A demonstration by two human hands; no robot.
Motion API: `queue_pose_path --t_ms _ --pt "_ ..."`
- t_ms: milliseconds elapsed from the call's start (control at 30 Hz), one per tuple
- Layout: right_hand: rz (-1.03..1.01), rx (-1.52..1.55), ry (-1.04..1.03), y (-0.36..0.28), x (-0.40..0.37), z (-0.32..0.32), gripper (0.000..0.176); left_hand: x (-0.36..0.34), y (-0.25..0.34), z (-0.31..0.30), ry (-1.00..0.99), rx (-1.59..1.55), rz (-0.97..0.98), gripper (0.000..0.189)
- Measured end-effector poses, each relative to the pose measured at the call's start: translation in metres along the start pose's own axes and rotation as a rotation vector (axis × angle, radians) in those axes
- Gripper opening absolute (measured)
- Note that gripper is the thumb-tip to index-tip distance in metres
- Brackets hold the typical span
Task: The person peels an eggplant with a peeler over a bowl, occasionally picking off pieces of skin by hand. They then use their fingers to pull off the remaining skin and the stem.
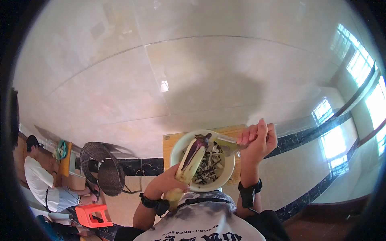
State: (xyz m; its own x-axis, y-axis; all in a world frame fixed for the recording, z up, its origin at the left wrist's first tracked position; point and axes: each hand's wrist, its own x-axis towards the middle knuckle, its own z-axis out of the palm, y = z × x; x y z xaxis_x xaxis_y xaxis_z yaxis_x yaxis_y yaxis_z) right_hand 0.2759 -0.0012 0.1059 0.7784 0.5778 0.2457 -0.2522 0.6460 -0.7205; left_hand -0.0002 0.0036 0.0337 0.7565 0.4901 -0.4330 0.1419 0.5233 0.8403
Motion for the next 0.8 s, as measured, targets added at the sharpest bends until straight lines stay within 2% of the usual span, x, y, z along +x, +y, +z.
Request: queue_pose_path --t_ms 67,133,167,200,233,300,333,400,433,533,567,633,667,733,767,800 --pt "-0.010 -0.068 0.014 -0.005 0.000 -0.002 0.034 0.003 -0.003 -0.001 0.039 0.032 0.018 0.093" --pt "0.035 -0.427 -0.148 0.018 -0.001 -0.023 0.024 0.009 -0.007 -0.002 0.100 0.092 0.053 0.094" --pt "0.058 -0.604 -0.227 0.028 -0.004 -0.031 0.021 0.013 -0.008 -0.003 0.102 0.150 0.130 0.094" --pt "0.128 -0.591 -0.308 0.039 -0.011 -0.032 0.019 0.017 -0.010 -0.003 0.103 0.207 0.208 0.094" --pt "0.196 -0.578 -0.390 0.047 -0.020 -0.025 0.028 0.021 -0.010 -0.003 0.103 0.264 0.289 0.094" --pt "0.428 -0.442 -0.475 0.055 -0.037 -0.022 0.050 0.022 0.000 0.006 0.150 0.333 0.323 0.094" --pt "0.528 -0.347 -0.525 0.061 -0.043 -0.022 0.052 0.022 0.005 0.009 0.184 0.367 0.339 0.094" --pt "0.732 -0.155 -0.617 0.070 -0.051 -0.019 0.058 0.025 0.009 0.011 0.249 0.432 0.278 0.090" --pt "0.764 -0.136 -0.608 0.071 -0.051 -0.017 0.058 0.026 0.010 0.011 0.275 0.462 0.244 0.089" --pt "0.690 -0.280 -0.679 0.080 -0.041 -0.022 0.053 0.034 0.002 0.002 0.275 0.571 0.321 0.080" --pt "0.740 -0.309 -0.663 0.077 -0.037 -0.023 0.050 0.040 -0.005 -0.008 0.196 0.369 0.353 0.079" --pt "0.625 -0.341 -0.716 0.074 -0.031 -0.026 0.051 0.053 -0.027 -0.033 0.031 -0.038 0.410 0.078" --pt "0.564 -0.357 -0.739 0.071 -0.028 -0.027 0.051 0.056 -0.030 -0.039 0.126 -0.082 0.400 0.070" --pt "0.581 -0.362 -0.707 0.058 -0.022 -0.027 0.053 0.062 -0.033 -0.050 0.312 -0.165 0.377 0.055" --pt "0.559 -0.354 -0.693 0.058 -0.019 -0.032 0.053 0.068 -0.043 -0.050 0.417 -0.156 0.468 0.042" --pt "0.536 -0.345 -0.680 0.057 -0.017 -0.035 0.053 0.073 -0.053 -0.055 0.452 -0.114 0.474 0.039"
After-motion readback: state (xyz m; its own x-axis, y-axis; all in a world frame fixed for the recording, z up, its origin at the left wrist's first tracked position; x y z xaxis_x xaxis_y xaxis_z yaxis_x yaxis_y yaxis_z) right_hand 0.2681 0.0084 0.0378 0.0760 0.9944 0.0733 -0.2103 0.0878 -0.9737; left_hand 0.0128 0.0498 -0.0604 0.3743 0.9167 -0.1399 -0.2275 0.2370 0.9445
